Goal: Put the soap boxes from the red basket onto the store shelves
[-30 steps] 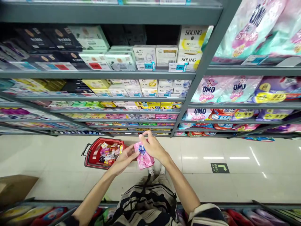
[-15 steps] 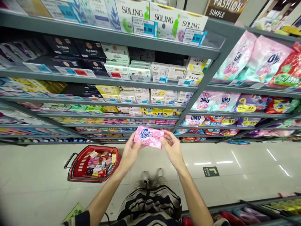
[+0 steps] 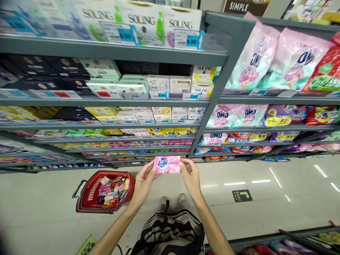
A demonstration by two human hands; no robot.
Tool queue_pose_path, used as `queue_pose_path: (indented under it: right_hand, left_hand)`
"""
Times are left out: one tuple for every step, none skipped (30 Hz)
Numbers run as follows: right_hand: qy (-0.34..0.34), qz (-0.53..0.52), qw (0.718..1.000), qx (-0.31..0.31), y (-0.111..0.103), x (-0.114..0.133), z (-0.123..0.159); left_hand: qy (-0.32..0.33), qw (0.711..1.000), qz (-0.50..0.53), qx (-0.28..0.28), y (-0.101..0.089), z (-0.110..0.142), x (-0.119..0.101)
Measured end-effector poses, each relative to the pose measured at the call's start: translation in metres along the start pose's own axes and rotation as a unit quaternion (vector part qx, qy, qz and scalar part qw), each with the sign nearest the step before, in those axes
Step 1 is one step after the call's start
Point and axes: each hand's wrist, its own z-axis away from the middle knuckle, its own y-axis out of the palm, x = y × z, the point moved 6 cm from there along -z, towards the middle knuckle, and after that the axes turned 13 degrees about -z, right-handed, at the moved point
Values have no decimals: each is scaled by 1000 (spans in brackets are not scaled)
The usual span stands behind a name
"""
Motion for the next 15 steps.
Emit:
queue_pose_path:
  right_hand:
    - [23, -2, 1000, 8, -13, -15, -1]
    - [45, -6, 999, 15, -26, -32, -3]
    - [67, -8, 998, 19, -39, -50, -5]
    - [87, -8, 996, 21, -50, -68, -7]
    - [107, -3, 994, 21, -59, -87, -11]
    - [127, 6, 992, 20, -67, -105, -15]
    - [138, 19, 990, 18, -73, -123, -21]
    - [140, 34, 990, 15, -78, -139, -29]
    - [132, 47, 990, 11, -82, -154, -39]
    - [118, 58, 991, 5, -84, -167, -51]
    - [97, 71, 993, -1, -86, -178, -64]
    - [74, 90, 993, -3, -87, -187, -77]
    - [49, 113, 992, -4, -88, -196, -91]
    - [26, 142, 990, -2, -87, -203, -104]
    - [0, 174, 985, 3, -85, -209, -116]
  left_hand:
    - [-16, 1000, -5, 2, 5, -1, 18]
    - [-27, 1000, -12, 2, 10, -3, 36]
    - [-34, 999, -24, -2, 14, -6, 55]
    - [-39, 998, -39, -8, 18, -9, 73]
    - [-43, 997, -57, -17, 22, -14, 91]
    - [-47, 996, -77, -27, 26, -19, 107]
    - [-50, 993, -96, -36, 30, -26, 123]
    - [-53, 991, -116, -44, 34, -34, 138]
    - [-57, 988, -135, -52, 39, -44, 152]
    - [-62, 985, -152, -58, 43, -55, 165]
    - [-69, 982, -163, -64, 47, -66, 177]
    - [-73, 981, -167, -70, 50, -78, 189]
    - [-70, 981, -164, -75, 54, -91, 199]
    - [-59, 983, -155, -77, 57, -103, 208]
    - [-42, 985, -145, -81, 59, -116, 216]
